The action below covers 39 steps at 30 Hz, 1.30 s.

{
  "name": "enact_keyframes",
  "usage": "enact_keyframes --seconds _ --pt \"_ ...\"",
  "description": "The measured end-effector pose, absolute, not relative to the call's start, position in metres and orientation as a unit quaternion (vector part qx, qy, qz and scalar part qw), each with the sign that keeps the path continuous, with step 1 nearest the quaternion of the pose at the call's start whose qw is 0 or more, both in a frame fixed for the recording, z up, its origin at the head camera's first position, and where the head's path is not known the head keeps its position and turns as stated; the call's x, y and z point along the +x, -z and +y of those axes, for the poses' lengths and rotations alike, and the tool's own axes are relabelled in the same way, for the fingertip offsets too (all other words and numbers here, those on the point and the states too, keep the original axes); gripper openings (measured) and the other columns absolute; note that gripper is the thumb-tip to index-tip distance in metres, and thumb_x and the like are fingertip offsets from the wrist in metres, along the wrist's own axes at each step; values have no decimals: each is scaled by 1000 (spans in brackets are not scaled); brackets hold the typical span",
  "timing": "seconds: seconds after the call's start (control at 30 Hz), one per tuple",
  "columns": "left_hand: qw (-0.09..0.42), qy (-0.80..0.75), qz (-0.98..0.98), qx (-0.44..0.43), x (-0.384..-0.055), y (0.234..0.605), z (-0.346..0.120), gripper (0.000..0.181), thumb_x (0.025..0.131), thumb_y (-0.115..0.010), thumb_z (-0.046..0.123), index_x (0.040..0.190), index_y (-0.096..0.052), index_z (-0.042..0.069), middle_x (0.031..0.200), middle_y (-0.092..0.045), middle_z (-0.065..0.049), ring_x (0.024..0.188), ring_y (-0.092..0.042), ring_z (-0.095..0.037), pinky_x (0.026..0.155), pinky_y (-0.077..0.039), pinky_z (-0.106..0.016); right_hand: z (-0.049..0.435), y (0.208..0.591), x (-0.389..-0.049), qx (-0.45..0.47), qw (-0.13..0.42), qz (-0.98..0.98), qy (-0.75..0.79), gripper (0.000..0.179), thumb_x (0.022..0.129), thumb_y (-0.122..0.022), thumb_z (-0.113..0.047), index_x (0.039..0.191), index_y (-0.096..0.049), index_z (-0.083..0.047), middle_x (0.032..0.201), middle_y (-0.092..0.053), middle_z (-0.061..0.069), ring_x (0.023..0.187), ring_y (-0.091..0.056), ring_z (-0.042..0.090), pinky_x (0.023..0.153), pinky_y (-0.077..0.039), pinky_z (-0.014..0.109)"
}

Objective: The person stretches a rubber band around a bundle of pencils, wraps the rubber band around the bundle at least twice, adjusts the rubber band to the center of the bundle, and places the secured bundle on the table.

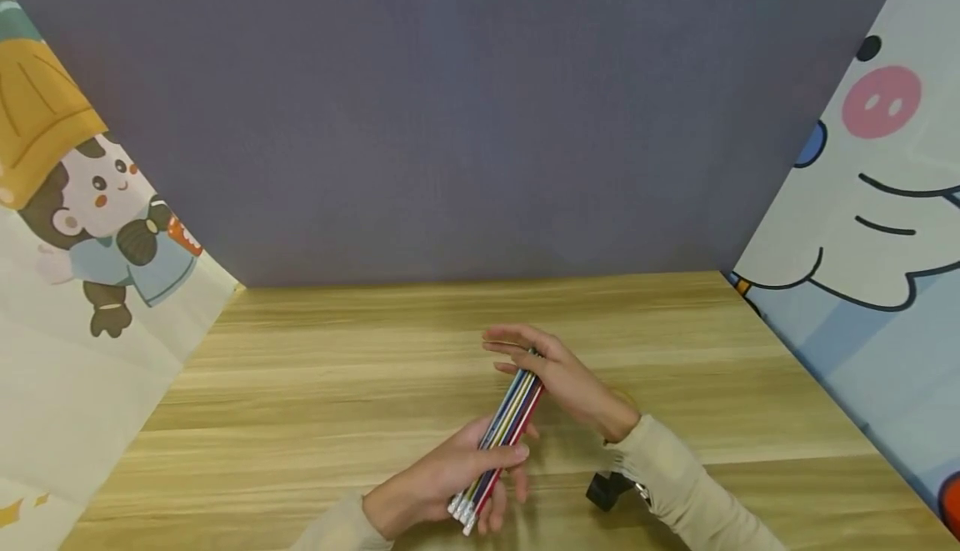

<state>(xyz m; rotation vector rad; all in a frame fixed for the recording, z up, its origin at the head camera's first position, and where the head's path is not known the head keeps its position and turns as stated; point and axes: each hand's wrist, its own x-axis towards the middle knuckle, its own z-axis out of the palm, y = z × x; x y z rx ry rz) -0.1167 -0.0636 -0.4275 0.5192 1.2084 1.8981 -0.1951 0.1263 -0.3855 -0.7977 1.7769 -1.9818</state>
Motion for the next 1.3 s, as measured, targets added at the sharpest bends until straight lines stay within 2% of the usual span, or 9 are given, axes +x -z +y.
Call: enact_keyframes --seconds 0.2,0.4,0.5,0.67,0.83,0.97,1.07,1.17,1.3 --pt "414 -750 475 203 -112 431 -60 47 105 -49 18 146 -28 9 92 -72 -9 57 -69 -15 48 -59 -28 126 386 -195 -293 186 653 673 39 108 -39 -9 147 -45 -6 146 -49 16 138 -44 33 113 -43 43" --pt "399 -767 452 222 -111 431 -58 31 106 -44 15 134 -35 8 64 -54 5 58 -70 -15 51 -61 -29 132 383 -198 -285 186 685 644 40 108 -44 -23 146 -45 -9 140 -53 16 131 -50 31 109 -48 42" --pt "408 -771 438 219 -112 430 -59 30 106 -43 16 134 -35 10 59 -45 7 60 -71 -15 54 -62 -30 137 379 -199 -278 180 697 636 42 107 -47 -28 145 -46 -12 139 -56 12 130 -52 29 108 -48 45" --pt "395 -785 431 206 -115 428 -62 29 108 -40 16 136 -35 10 57 -42 8 61 -71 -16 57 -63 -33 150 368 -200 -256 160 737 605 43 105 -49 -39 143 -48 -20 138 -58 1 130 -53 25 108 -47 44" --pt "367 -795 438 203 -121 427 -65 31 109 -40 18 138 -35 11 53 -40 9 55 -69 -13 54 -62 -32 164 358 -201 -266 147 756 580 45 106 -48 -35 145 -45 -14 142 -54 8 132 -50 28 109 -48 41" --pt "350 -800 449 188 -126 425 -68 32 107 -46 18 137 -35 12 50 -41 9 52 -68 -12 52 -61 -29 178 358 -199 -268 139 789 535 46 106 -47 -35 146 -45 -11 144 -51 10 135 -47 32 110 -45 48" --pt "342 -800 466 162 -128 424 -71 29 106 -49 16 132 -37 12 60 -54 4 55 -69 -14 49 -60 -29 190 364 -195 -267 133 824 482 45 106 -48 -36 145 -47 -12 145 -51 9 136 -45 32 110 -43 54" --pt "338 -801 472 145 -130 422 -74 27 105 -47 14 129 -36 10 86 -69 -9 62 -72 -18 47 -60 -29 205 371 -191 -265 138 853 427 47 106 -48 -38 145 -48 -12 147 -49 11 136 -44 37 108 -43 58" --pt "332 -806 470 141 -132 421 -75 30 105 -47 11 131 -33 7 111 -70 -20 75 -74 -25 46 -59 -29 222 374 -192 -248 162 888 351 54 103 -50 -46 145 -47 -11 149 -45 15 134 -44 43 105 -44 62"
